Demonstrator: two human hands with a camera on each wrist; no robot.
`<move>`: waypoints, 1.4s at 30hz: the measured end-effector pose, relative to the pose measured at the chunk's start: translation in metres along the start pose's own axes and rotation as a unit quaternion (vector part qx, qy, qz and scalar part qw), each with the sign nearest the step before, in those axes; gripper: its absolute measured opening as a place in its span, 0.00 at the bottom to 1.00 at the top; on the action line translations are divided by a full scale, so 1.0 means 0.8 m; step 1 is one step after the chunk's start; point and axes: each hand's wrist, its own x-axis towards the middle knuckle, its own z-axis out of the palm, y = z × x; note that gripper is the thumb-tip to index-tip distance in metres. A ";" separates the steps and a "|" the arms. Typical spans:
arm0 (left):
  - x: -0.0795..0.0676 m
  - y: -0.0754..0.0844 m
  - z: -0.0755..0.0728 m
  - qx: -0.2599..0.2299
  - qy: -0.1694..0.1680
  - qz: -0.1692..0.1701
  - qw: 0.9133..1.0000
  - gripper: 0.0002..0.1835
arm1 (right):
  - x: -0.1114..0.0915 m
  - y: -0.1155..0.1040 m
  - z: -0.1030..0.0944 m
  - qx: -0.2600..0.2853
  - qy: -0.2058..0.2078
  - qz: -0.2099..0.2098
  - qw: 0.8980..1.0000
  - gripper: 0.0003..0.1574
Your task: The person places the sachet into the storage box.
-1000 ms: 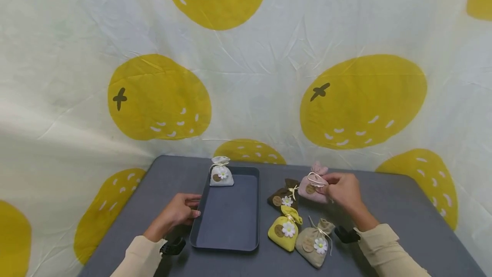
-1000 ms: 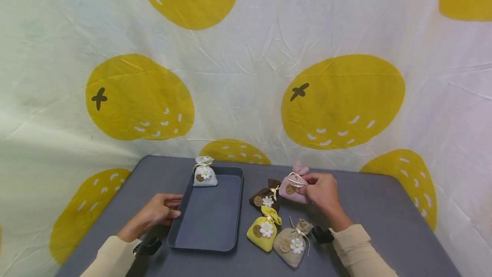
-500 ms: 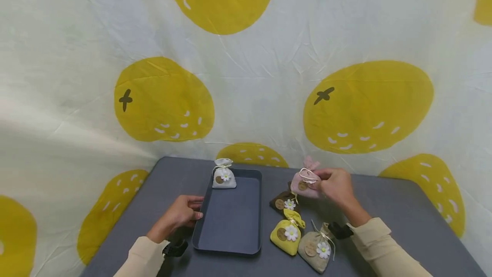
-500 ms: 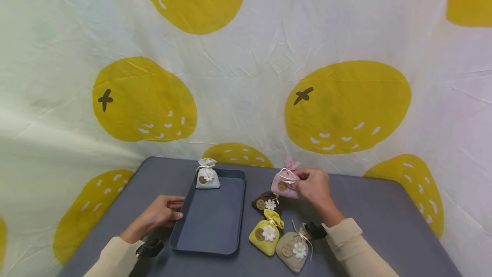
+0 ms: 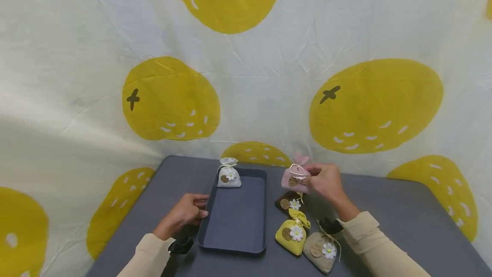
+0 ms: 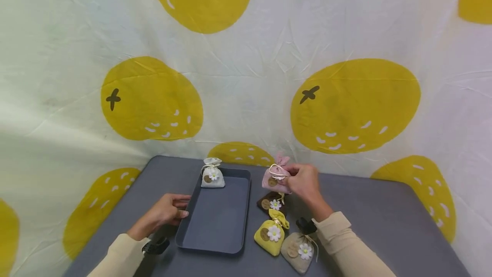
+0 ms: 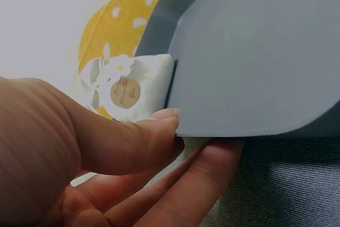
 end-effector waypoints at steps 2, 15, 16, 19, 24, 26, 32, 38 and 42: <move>0.002 0.000 0.001 -0.003 -0.002 0.002 1.000 0.32 | 0.001 -0.006 0.005 0.007 -0.001 0.003 1.000 0.12; 0.006 0.001 0.000 0.015 0.011 -0.003 1.000 0.33 | 0.011 -0.030 0.049 0.029 0.000 -0.042 0.999 0.09; 0.005 0.001 0.000 0.017 0.012 -0.004 1.000 0.33 | 0.012 -0.032 0.052 0.030 0.002 -0.045 0.999 0.10; 0.005 0.000 0.000 0.014 0.012 -0.004 1.000 0.33 | 0.013 -0.037 0.061 0.040 0.004 -0.050 0.998 0.09; 0.004 0.000 0.001 0.002 0.000 0.002 1.000 0.33 | 0.018 -0.041 0.076 0.058 0.013 -0.066 0.996 0.08; 0.004 -0.001 0.001 -0.004 -0.006 0.005 1.000 0.33 | 0.019 -0.041 0.083 0.066 0.018 -0.078 0.995 0.08; 0.003 -0.005 0.001 -0.010 -0.012 0.009 1.000 0.33 | 0.019 -0.045 0.103 0.064 0.034 -0.103 0.992 0.10; 0.003 -0.003 0.001 -0.013 -0.007 0.008 1.000 0.34 | 0.023 -0.050 0.120 0.048 0.069 -0.143 0.986 0.11; 0.003 -0.004 0.001 -0.017 -0.012 0.009 1.000 0.34 | 0.024 -0.052 0.131 0.037 0.082 -0.172 0.981 0.11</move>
